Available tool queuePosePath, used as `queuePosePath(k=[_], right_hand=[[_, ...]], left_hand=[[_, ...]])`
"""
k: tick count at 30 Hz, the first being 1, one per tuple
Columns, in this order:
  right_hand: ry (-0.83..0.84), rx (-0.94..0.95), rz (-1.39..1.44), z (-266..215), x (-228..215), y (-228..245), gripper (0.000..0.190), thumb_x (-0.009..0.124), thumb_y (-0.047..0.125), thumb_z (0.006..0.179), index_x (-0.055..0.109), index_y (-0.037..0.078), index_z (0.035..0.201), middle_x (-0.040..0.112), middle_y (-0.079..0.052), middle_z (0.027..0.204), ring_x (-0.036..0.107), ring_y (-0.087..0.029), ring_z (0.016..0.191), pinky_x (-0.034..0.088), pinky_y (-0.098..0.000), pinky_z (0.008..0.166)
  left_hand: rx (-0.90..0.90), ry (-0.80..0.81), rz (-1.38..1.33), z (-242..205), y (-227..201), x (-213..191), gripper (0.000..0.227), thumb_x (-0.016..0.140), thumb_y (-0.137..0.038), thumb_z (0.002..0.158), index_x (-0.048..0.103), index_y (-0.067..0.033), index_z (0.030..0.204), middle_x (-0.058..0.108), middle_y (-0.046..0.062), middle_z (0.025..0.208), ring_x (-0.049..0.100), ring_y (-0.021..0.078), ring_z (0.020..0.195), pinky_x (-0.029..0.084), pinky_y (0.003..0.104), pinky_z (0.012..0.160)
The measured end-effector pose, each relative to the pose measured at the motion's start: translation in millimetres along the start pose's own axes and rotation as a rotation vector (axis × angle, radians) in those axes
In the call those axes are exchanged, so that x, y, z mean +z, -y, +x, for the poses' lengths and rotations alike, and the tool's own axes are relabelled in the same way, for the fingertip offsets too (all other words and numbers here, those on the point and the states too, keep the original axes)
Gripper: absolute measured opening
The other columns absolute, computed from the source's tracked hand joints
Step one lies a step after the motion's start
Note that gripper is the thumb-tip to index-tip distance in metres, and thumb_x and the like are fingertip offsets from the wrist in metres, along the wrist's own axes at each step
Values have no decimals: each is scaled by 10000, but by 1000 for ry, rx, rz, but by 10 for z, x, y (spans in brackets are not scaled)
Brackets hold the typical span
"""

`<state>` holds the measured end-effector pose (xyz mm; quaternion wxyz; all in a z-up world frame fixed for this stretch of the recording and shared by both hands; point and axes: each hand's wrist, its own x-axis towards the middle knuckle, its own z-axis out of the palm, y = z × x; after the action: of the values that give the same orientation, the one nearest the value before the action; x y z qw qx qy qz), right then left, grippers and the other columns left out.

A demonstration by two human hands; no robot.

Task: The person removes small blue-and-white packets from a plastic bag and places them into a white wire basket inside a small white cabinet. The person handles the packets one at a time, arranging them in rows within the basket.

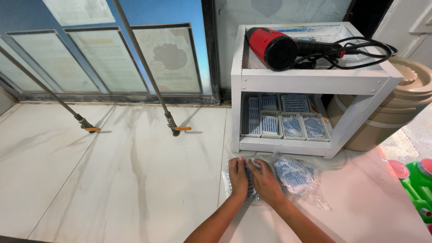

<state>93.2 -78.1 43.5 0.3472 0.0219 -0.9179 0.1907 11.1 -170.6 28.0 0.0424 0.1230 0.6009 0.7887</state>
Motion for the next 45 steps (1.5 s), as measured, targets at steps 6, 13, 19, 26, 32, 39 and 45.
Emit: queuePosePath(k=[6, 13, 19, 26, 32, 39, 45], right_hand=[[-19, 116, 159, 41, -55, -14, 523, 617, -1, 901, 511, 69, 1409, 531, -173, 1283, 606, -365, 1133, 522, -439, 950], [43, 89, 61, 52, -55, -20, 501, 657, -3, 812, 614, 70, 1305, 521, -201, 1317, 592, -378, 1141, 529, -441, 927], [-42, 37, 96, 61, -84, -28, 517, 695, 50, 791, 550, 17, 1286, 514, -205, 1330, 555, -415, 1202, 489, -479, 985], [126, 101, -9, 120, -159, -24, 613, 735, 66, 755, 581, 150, 1342, 571, -132, 1156, 551, -345, 1117, 464, -452, 992], [21, -133, 5, 151, -169, -67, 625, 681, 62, 721, 545, 24, 1330, 555, -180, 1213, 547, -376, 1109, 441, -495, 968], [98, -68, -35, 205, -174, -94, 492, 646, 39, 829, 564, 54, 1315, 555, -154, 1257, 603, -339, 1124, 509, -438, 966], [196, -131, 8, 261, -209, -65, 566, 627, 9, 833, 613, 123, 1388, 654, -74, 1280, 638, -308, 1046, 535, -415, 938]], left_hand=[[-58, 146, -69, 46, 45, -109, 341, 396, -319, 1093, 605, -72, 990, 628, 35, 989, 555, 137, 951, 441, 278, 924], [-77, 171, -118, 29, 63, -120, 131, 598, -210, 1017, 595, -94, 1075, 573, 2, 992, 493, 108, 927, 429, 272, 875], [-73, 163, -79, 58, 117, -118, 159, 571, -212, 1040, 597, -57, 1018, 619, 20, 959, 532, 107, 879, 459, 269, 816], [-58, 152, -76, 148, 173, -64, 171, 585, -210, 1027, 627, -44, 1016, 622, 30, 913, 535, 112, 844, 464, 266, 775], [-39, 87, 27, 144, 194, -9, 283, 551, -253, 1047, 670, -6, 976, 609, 28, 900, 527, 125, 829, 460, 290, 780], [-30, 82, 31, 164, 171, 28, 400, 388, -320, 1101, 613, -13, 977, 611, 63, 840, 563, 157, 817, 491, 314, 798], [-141, 55, -65, 132, 36, 53, 359, 382, -350, 1093, 588, -57, 1116, 616, 57, 880, 569, 164, 855, 481, 315, 839]])
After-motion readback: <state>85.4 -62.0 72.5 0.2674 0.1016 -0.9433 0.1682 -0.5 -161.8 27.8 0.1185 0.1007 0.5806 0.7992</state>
